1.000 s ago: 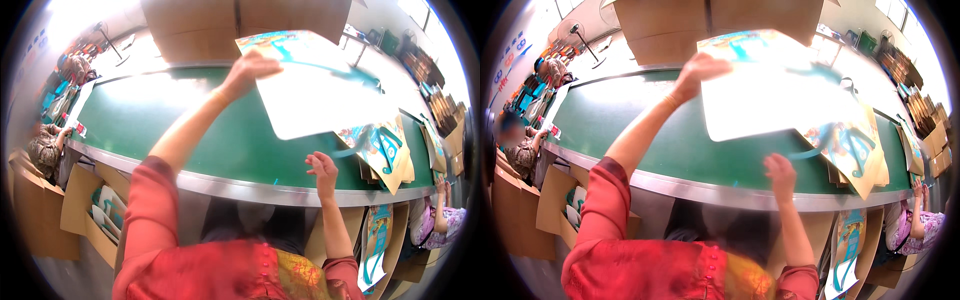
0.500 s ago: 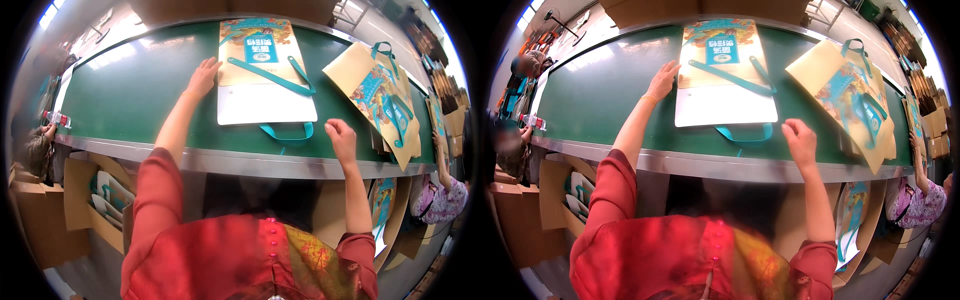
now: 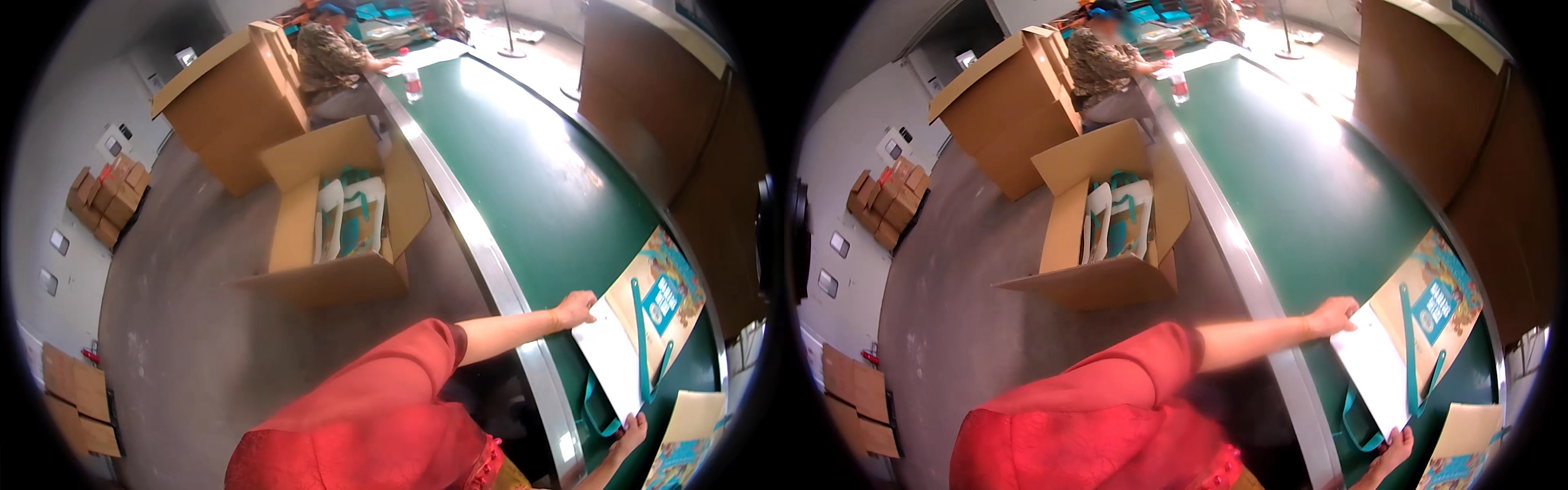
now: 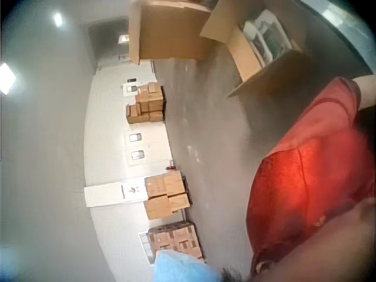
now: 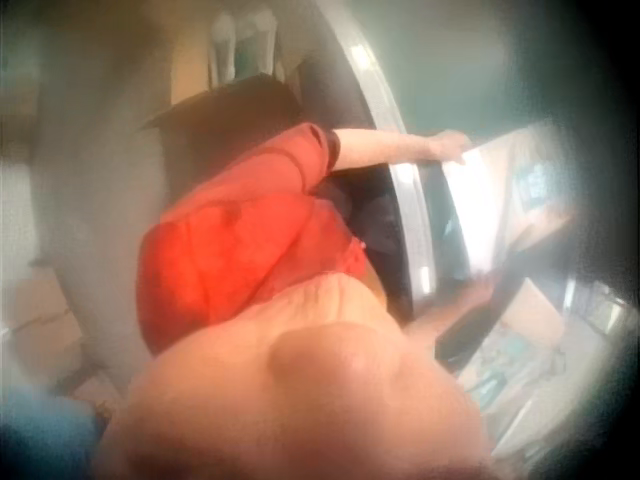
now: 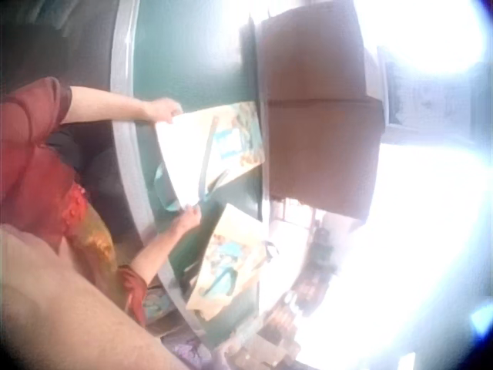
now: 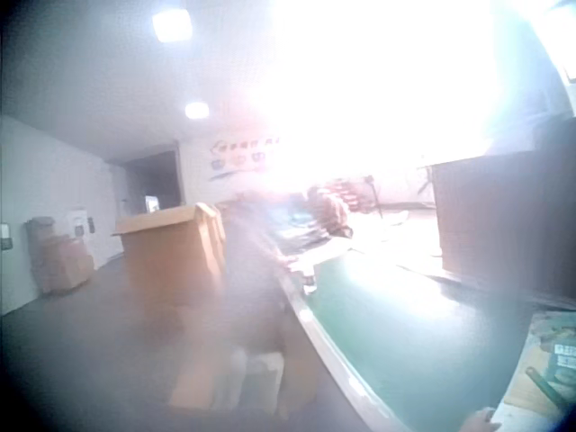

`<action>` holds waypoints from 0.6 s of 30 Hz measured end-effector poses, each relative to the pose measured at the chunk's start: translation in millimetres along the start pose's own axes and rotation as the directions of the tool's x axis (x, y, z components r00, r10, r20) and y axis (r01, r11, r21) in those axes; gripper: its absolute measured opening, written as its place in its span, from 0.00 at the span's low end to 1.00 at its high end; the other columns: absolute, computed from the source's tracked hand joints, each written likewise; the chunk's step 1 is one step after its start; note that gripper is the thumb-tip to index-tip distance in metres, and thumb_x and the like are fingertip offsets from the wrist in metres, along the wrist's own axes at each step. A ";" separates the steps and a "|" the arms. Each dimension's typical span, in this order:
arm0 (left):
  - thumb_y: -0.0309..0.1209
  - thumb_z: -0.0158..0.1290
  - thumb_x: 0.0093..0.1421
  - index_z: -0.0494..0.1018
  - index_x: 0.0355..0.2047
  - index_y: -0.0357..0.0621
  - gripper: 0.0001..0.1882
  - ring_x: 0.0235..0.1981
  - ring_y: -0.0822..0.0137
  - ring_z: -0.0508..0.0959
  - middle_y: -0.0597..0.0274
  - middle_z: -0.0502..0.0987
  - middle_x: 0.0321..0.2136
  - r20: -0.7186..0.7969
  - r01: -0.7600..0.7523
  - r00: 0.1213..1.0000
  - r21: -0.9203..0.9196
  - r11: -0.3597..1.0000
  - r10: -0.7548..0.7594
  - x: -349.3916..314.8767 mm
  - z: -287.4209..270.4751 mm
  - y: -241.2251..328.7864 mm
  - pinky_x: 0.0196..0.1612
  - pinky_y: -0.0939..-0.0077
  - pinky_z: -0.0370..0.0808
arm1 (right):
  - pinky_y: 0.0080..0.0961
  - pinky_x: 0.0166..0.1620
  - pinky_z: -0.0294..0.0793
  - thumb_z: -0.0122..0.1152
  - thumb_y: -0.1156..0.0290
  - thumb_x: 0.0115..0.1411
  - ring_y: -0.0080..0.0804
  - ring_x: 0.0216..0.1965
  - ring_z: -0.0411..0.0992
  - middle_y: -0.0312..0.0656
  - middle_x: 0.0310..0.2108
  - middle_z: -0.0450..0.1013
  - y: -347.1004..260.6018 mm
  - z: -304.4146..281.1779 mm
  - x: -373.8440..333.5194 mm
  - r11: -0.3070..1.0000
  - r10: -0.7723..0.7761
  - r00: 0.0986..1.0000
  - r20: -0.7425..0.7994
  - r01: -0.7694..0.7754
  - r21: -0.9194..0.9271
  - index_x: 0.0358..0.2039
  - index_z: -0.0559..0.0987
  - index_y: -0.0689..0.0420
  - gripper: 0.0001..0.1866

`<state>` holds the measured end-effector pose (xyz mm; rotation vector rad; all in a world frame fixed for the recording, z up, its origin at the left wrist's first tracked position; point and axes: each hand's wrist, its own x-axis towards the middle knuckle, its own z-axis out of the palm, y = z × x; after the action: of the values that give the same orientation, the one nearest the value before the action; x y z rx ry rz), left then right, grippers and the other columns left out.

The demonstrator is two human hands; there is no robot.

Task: The person assembles paper gift bags on a production line by folding the tops, tucking in cardboard reinforcements, and smoothing the bags flat before placing them into a box.

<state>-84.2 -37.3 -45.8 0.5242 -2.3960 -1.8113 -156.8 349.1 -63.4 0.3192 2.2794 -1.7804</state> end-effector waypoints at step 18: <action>0.33 0.54 0.47 0.73 0.17 0.50 0.05 0.33 0.67 0.70 0.68 0.70 0.23 0.461 -0.832 0.466 0.519 0.197 0.755 -38.2 7.2 10.0 0.37 0.72 0.64 | 0.44 0.52 0.68 0.61 0.40 0.51 0.45 0.46 0.72 0.46 0.46 0.73 -8.7 -3.1 -23.0 -0.066 -0.542 0.801 0.257 0.263 -0.962 0.50 0.76 0.50 0.32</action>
<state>-52.5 -15.9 -33.5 -0.7801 -2.5132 -0.4170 -137.8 349.4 -47.5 -0.5825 3.3020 0.2886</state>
